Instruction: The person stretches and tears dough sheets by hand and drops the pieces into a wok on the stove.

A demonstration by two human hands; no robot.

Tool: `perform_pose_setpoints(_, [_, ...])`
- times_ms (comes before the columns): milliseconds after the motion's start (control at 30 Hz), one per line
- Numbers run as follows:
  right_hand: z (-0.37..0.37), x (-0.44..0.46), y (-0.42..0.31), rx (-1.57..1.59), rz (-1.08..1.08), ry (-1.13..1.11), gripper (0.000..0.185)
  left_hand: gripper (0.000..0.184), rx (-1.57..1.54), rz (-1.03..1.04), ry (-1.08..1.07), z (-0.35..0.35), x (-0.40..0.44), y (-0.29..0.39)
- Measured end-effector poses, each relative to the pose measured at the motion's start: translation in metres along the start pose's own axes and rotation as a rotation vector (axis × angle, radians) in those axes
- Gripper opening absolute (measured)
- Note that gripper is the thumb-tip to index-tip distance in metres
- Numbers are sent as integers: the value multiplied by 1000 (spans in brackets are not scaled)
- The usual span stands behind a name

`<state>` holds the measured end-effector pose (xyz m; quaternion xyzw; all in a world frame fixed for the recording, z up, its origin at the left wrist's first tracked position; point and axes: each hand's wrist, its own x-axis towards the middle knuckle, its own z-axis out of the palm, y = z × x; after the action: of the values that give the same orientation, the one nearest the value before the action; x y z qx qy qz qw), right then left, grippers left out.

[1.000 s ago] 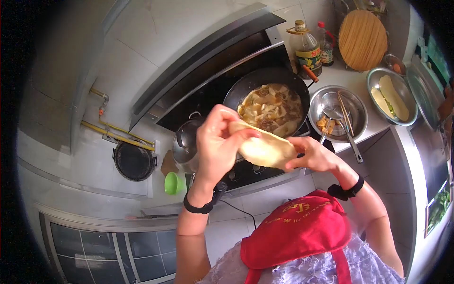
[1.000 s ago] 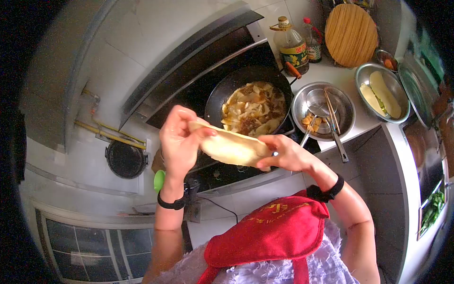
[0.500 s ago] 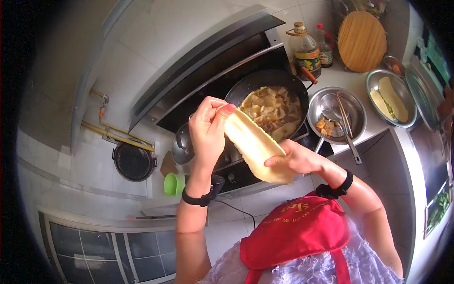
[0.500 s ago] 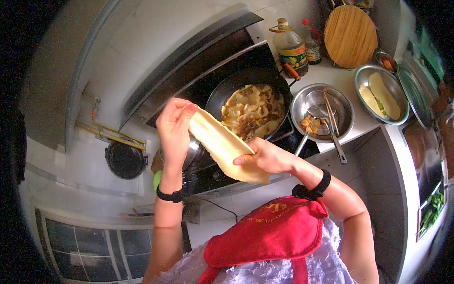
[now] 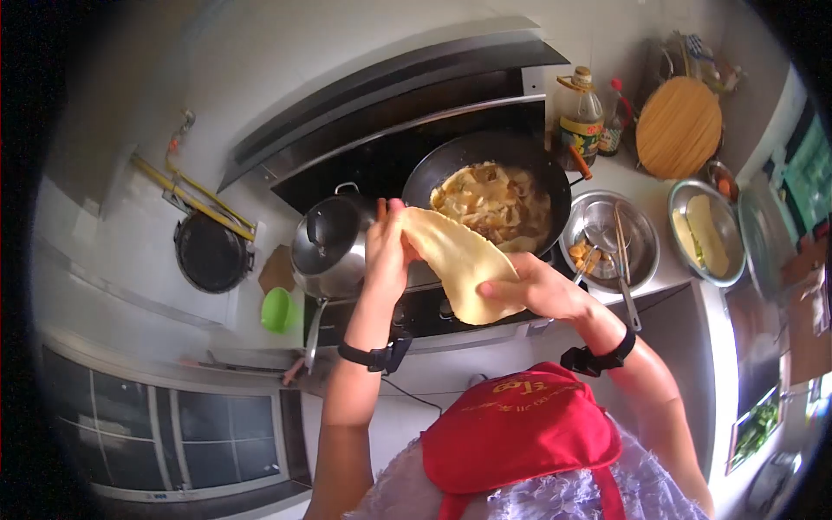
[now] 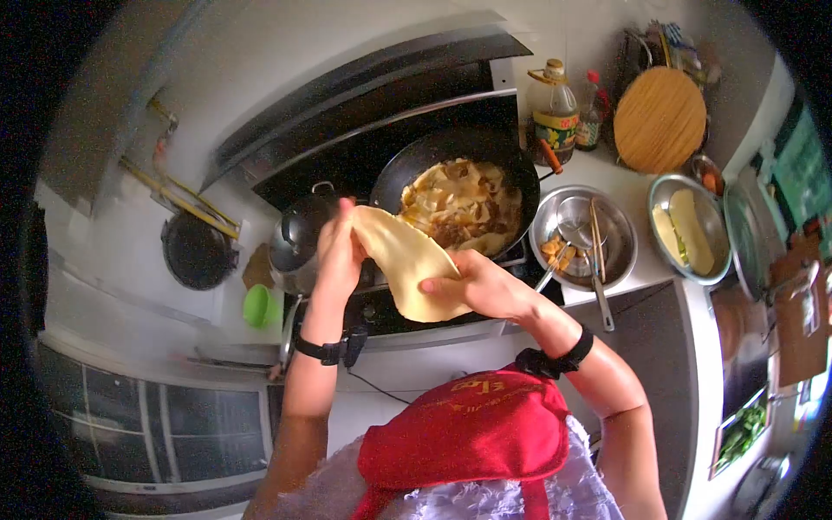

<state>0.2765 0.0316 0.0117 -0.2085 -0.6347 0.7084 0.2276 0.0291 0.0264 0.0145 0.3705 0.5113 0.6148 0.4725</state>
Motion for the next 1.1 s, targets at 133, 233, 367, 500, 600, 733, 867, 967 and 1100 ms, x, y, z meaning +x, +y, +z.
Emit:
perform_pose_setpoints(133, [3, 14, -21, 72, 127, 42, 29, 93, -511, -419, -309, -14, -17, -35])
perform_pose_setpoints(233, [7, 32, -13, 131, 105, 132, 30, 106, -587, -536, -450, -11, -50, -49])
perform_pose_setpoints(367, [11, 45, -6, 121, 152, 185, 30, 111, -466, -516, -463, -16, -64, -54])
perform_pose_setpoints(500, [30, 50, -6, 108, 182, 226, 33, 102, -489, -382, -430, -19, -68, -38])
perform_pose_setpoints(600, [49, 52, -1, -32, 156, 289, 32, 58, -491, -228, -271, -24, -65, -36])
perform_pose_setpoints(733, [75, 57, 3, -234, 22, 441, 31, 29, -299, -58, -224, -32, -62, -35])
perform_pose_setpoints(867, [87, 53, -3, -325, -2, 501, 30, 26, -200, -33, -250, -35, -62, -30])
perform_pose_setpoints(967, [88, 50, 2, -307, -60, 512, 30, 25, -101, -37, -298, -37, -63, -26])
perform_pose_setpoints(1100, [88, 44, 3, -576, -163, 607, 26, 25, -100, -36, -302, -30, -67, -31])
